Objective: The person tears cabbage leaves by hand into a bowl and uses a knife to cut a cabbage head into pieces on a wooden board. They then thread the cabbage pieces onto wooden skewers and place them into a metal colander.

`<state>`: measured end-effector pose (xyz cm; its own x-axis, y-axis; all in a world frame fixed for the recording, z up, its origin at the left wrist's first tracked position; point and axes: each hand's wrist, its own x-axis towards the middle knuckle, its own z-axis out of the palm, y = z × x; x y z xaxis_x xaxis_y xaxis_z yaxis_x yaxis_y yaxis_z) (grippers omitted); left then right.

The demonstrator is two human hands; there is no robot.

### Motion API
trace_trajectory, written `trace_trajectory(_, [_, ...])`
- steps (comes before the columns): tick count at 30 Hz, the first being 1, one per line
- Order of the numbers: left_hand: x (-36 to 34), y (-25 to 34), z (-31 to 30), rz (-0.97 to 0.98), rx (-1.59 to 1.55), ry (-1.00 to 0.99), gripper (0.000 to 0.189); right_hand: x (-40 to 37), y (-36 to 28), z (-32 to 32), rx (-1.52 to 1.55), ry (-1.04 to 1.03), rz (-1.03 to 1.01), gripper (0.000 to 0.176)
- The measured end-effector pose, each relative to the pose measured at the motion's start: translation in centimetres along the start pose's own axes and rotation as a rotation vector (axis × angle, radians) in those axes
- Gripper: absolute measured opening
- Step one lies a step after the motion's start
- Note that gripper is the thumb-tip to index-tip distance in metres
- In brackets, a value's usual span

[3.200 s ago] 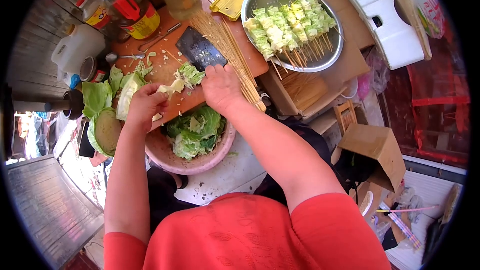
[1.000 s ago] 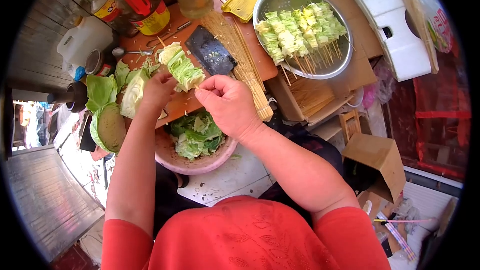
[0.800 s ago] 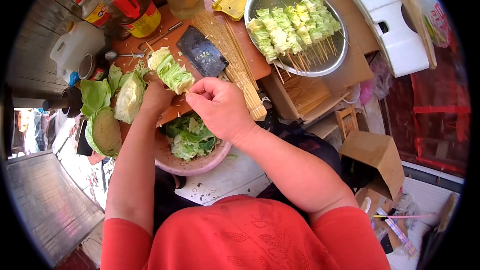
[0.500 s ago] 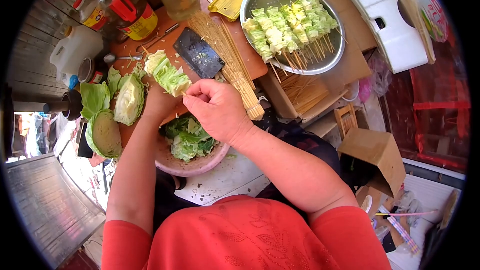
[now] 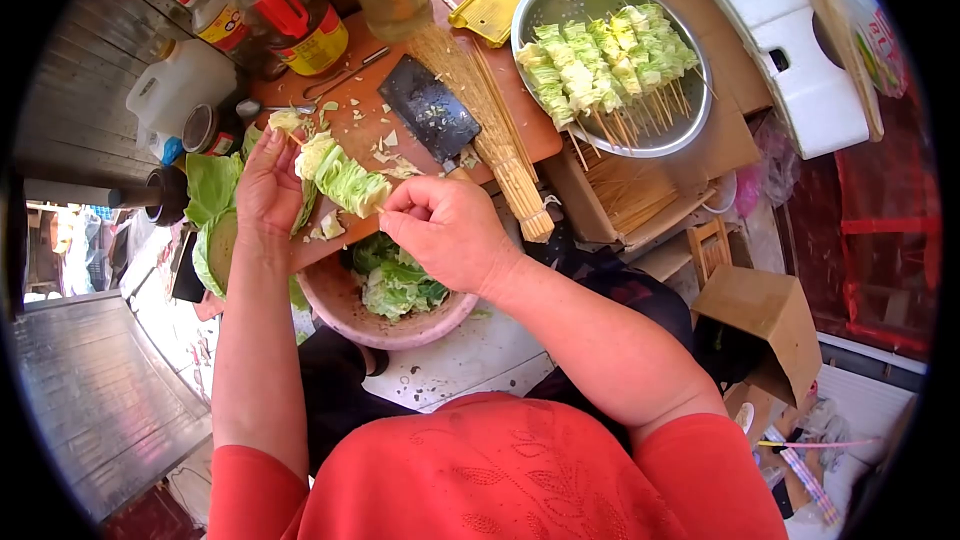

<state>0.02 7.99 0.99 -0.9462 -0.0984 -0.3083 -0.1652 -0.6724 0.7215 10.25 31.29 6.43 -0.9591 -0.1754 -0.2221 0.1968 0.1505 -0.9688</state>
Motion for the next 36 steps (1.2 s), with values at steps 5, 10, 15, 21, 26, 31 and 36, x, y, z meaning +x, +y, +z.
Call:
trace_trajectory(5, [0.0, 0.2, 0.4, 0.039, 0.056, -0.020, 0.024, 0.2, 0.1, 0.2, 0.022, -0.010, 0.000, 0.017])
trace_trajectory(10, [-0.3, 0.4, 1.3, 0.141, 0.220, 0.005, 0.023, 0.3, 0.2, 0.3, -0.004, -0.006, 0.003, 0.016])
trace_trajectory(15, [-1.0, 0.2, 2.5, 0.227, 0.414, -0.016, 0.022, 0.0, 0.3, 0.6, -0.001, 0.024, -0.020, 0.015])
trace_trajectory(21, [-2.4, 0.7, 3.4, 0.158, 0.400, -0.131, 0.017, -0.7, 0.3, 0.9, 0.017, 0.036, -0.017, 0.009])
trace_trajectory(26, [-2.4, 0.5, 3.4, 0.115, 0.376, -0.185, 0.014, -0.9, 0.7, 1.1, 0.047, 0.078, -0.068, 0.008])
trace_trajectory(31, [-2.4, 0.5, 3.2, 0.108, 0.419, -0.229, 0.016, -1.1, 0.9, 1.4, 0.019, 0.080, -0.061, 0.008])
trace_trajectory(36, [-2.8, 0.5, 3.7, 0.160, 0.402, -0.185, 0.021, -0.5, 1.0, 1.3, 0.010, 0.077, -0.078, 0.008])
